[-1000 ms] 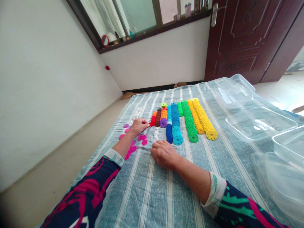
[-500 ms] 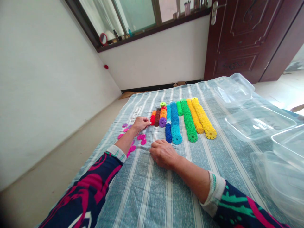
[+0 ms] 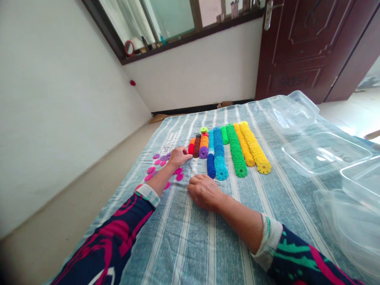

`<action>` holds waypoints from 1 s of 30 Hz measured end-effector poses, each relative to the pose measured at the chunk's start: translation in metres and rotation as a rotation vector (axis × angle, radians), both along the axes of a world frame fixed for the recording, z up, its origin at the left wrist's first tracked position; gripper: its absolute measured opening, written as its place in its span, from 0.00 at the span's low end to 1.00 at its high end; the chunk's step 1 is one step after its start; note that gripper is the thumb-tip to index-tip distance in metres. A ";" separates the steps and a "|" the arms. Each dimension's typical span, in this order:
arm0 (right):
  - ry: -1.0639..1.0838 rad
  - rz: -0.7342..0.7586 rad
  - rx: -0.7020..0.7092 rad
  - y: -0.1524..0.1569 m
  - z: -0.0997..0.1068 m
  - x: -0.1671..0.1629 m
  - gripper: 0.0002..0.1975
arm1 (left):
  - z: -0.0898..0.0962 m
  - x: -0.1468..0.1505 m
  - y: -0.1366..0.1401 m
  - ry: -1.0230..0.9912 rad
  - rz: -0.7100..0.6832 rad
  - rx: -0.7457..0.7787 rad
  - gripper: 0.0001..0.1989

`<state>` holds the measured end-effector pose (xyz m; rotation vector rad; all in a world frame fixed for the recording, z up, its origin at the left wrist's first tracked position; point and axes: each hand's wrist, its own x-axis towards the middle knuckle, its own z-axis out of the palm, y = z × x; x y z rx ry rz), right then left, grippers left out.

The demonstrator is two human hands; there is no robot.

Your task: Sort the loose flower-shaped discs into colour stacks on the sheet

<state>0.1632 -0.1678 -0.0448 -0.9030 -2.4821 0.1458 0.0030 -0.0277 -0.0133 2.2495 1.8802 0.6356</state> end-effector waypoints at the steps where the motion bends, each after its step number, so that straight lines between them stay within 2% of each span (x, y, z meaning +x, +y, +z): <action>1: 0.000 0.001 0.000 0.000 0.000 0.000 0.09 | 0.000 0.002 0.000 0.013 0.005 0.000 0.04; 11: 0.036 0.011 0.006 0.001 -0.004 0.000 0.09 | -0.005 0.006 0.005 0.057 0.049 -0.020 0.04; 16: 0.031 0.009 -0.004 0.000 -0.004 0.001 0.08 | 0.001 -0.001 -0.003 0.031 0.024 -0.006 0.07; 19: 0.030 0.004 -0.016 -0.001 -0.003 0.002 0.08 | 0.009 -0.022 -0.011 0.022 0.013 0.007 0.09; 23: 0.045 0.004 -0.028 -0.003 -0.003 0.003 0.08 | 0.021 -0.070 -0.025 -0.010 0.019 -0.001 0.09; 30: 0.089 0.004 -0.014 -0.003 -0.009 0.005 0.09 | 0.033 -0.150 -0.061 -0.109 0.141 -0.021 0.11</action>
